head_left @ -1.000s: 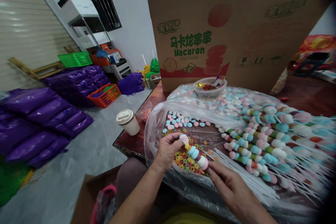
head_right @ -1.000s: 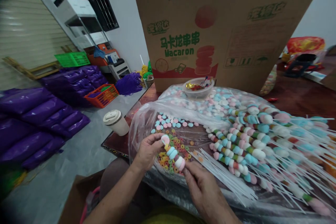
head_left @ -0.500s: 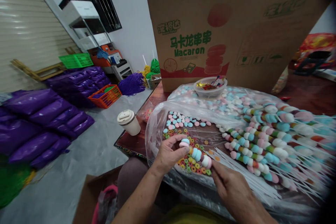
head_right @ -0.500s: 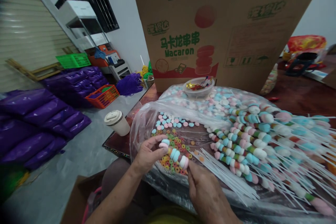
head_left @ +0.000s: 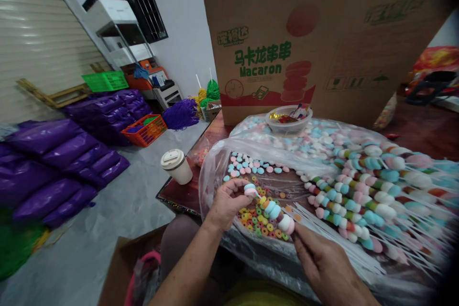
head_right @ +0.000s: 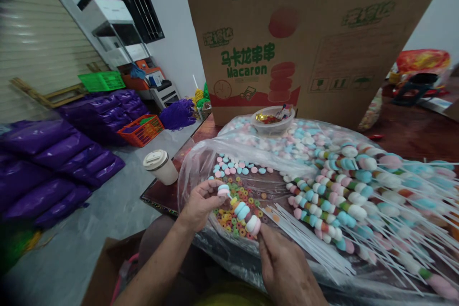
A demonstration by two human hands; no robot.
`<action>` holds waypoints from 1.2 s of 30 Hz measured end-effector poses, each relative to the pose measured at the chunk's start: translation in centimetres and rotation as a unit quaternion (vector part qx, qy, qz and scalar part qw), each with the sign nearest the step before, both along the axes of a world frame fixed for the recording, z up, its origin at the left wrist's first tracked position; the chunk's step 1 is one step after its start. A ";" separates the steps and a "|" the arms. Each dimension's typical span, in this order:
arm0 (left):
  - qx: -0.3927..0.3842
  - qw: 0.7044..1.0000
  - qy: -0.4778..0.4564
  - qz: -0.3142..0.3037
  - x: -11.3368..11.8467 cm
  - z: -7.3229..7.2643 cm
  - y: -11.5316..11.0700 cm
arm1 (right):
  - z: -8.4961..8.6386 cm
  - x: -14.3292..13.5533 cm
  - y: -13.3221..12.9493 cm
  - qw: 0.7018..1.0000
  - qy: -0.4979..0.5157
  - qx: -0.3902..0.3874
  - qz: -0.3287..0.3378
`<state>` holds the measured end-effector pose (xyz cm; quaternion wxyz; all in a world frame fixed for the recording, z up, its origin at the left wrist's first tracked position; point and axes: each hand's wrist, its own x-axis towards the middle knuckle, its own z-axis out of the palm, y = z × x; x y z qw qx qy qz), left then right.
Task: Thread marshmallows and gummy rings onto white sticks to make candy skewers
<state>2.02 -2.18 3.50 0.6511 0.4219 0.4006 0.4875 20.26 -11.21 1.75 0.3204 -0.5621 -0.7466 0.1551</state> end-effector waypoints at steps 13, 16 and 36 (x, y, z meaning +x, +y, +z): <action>0.047 0.990 0.100 0.089 1.7 0.0 -0.5 | 0.0 -0.7 0.1 0.996 -0.050 -0.058 -0.048; 0.070 0.981 0.132 0.126 2.1 -0.2 -0.9 | 0.0 -0.8 -0.1 0.995 -0.063 -0.055 -0.054; 0.277 0.910 0.260 0.164 1.4 -1.5 -2.1 | -0.6 -2.8 0.3 0.996 -0.054 -0.059 -0.031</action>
